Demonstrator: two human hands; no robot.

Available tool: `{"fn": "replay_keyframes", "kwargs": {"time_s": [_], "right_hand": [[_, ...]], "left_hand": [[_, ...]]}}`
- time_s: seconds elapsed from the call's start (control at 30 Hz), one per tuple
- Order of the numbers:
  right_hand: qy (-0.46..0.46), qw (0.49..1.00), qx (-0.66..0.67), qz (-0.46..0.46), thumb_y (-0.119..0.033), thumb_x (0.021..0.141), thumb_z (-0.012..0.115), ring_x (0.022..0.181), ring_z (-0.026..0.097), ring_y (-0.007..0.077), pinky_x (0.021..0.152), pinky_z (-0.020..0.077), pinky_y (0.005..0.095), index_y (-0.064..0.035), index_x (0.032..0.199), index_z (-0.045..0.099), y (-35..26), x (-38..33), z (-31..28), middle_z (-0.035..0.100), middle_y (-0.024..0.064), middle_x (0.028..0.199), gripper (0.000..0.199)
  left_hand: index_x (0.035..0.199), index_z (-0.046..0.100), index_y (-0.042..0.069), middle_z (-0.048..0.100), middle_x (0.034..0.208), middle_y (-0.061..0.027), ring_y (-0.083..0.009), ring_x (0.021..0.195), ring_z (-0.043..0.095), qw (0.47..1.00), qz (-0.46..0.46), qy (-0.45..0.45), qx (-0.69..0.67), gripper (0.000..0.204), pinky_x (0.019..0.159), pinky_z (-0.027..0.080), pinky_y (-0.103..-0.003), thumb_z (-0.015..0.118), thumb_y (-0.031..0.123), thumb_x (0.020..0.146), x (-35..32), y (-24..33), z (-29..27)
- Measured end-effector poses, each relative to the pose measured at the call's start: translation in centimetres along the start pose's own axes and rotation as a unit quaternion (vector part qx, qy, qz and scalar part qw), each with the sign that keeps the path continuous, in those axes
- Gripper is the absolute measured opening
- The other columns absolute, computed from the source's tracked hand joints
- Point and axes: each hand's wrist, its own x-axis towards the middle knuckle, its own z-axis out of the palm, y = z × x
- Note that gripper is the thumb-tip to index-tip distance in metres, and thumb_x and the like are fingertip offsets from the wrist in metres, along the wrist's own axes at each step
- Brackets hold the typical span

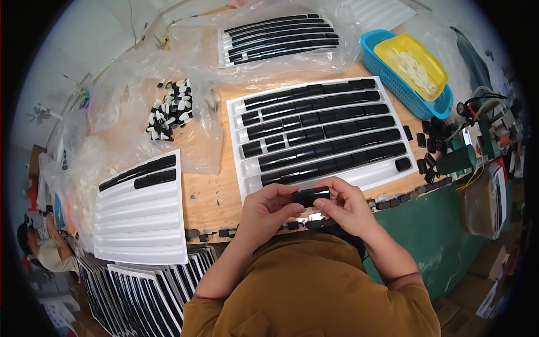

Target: The worker is assembling small electronic or mechanical components by applying white pads to black rectangular parts and organizing them into protective trays.

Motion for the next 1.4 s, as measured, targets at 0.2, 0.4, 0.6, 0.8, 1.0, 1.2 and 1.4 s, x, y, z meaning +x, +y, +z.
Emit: {"fn": "replay_keyframes", "kwargs": {"time_s": [0.2, 0.4, 0.6, 0.8, 1.0, 1.2, 1.4], "right_hand": [[-0.029, 0.995, -0.090, -0.012, -0.006, 0.091, 0.063, 0.063, 0.054, 0.0037, 0.056, 0.0437, 0.0180, 0.0010, 0.111, 0.055, -0.3, 0.2, -0.2, 0.063, 0.0027, 0.078, 0.023], [-0.019, 0.999, 0.021, 0.039, -0.007, 0.092, 0.061, 0.063, 0.056, 0.0055, 0.058, 0.0465, 0.0196, 0.0010, 0.111, 0.055, 0.1, 0.3, 0.1, 0.064, 0.0035, 0.078, 0.021], [-0.123, 0.980, 0.068, 0.138, -0.009, 0.095, 0.056, 0.063, 0.057, 0.0074, 0.060, 0.0483, 0.0219, -0.0013, 0.115, 0.052, 0.2, 0.2, 1.8, 0.064, 0.0036, 0.080, 0.022], [-0.182, 0.974, 0.031, 0.135, -0.013, 0.096, 0.056, 0.061, 0.053, 0.0051, 0.056, 0.0416, 0.0193, -0.0034, 0.114, 0.051, 0.1, -0.1, 3.0, 0.061, 0.0015, 0.079, 0.021], [-0.133, 0.990, 0.019, 0.052, -0.012, 0.094, 0.059, 0.051, 0.049, 0.0038, 0.047, 0.0371, 0.0208, -0.0044, 0.106, 0.054, 0.3, -0.8, 4.3, 0.058, -0.0013, 0.066, 0.015], [-0.026, 0.994, -0.101, 0.032, -0.008, 0.090, 0.061, 0.056, 0.056, 0.0065, 0.053, 0.0443, 0.0196, -0.0042, 0.116, 0.058, 0.8, 1.6, 3.3, 0.063, 0.0001, 0.074, 0.026], [0.118, 0.955, -0.239, -0.128, -0.014, 0.092, 0.058, 0.108, 0.054, 0.0156, 0.085, 0.0477, 0.0293, -0.0051, 0.133, 0.049, 1.5, 2.5, -4.0, 0.056, 0.0111, 0.124, 0.043]], "left_hand": [[0.116, 0.058, -0.006, 0.068, 0.095, -0.0131, -0.0177, 0.087, 0.068, 1.000, -0.006, -0.004, 0.012, 0.032, 0.077, 0.057, -0.027, 0.065, -0.008, 0.084, -0.1, 0.3, 0.1], [0.117, 0.058, -0.005, 0.069, 0.094, -0.0106, -0.0138, 0.080, 0.068, 0.999, -0.024, 0.000, 0.039, 0.035, 0.071, 0.056, -0.024, 0.067, -0.006, 0.083, 0.1, 0.4, -0.8], [0.126, 0.054, 0.000, 0.059, 0.122, -0.0098, -0.0176, 0.112, 0.056, 0.992, 0.057, 0.092, 0.067, 0.043, 0.096, 0.044, -0.034, 0.041, 0.034, 0.102, 2.0, -0.8, -0.3], [0.131, 0.042, 0.006, 0.045, 0.135, -0.0088, -0.0210, 0.129, 0.038, 0.990, 0.044, 0.113, -0.066, 0.059, 0.108, 0.029, -0.038, 0.022, 0.052, 0.102, 2.2, -1.2, 1.0], [0.123, 0.045, 0.007, 0.048, 0.128, -0.0091, -0.0199, 0.124, 0.042, 0.987, 0.067, 0.128, -0.066, 0.051, 0.104, 0.032, -0.037, 0.025, 0.049, 0.102, 2.0, -0.6, 1.1], [0.101, 0.057, 0.005, 0.060, 0.086, 0.0005, -0.0040, 0.073, 0.055, 0.994, 0.028, 0.006, 0.105, 0.011, 0.062, 0.045, -0.019, 0.060, 0.012, 0.093, 1.5, -1.3, -1.6], [0.114, 0.062, 0.004, 0.067, 0.084, -0.0051, -0.0097, 0.074, 0.065, 0.977, 0.035, 0.156, 0.139, 0.028, 0.059, 0.052, -0.023, 0.059, -0.002, 0.087, -0.8, 4.1, -8.5]]}}
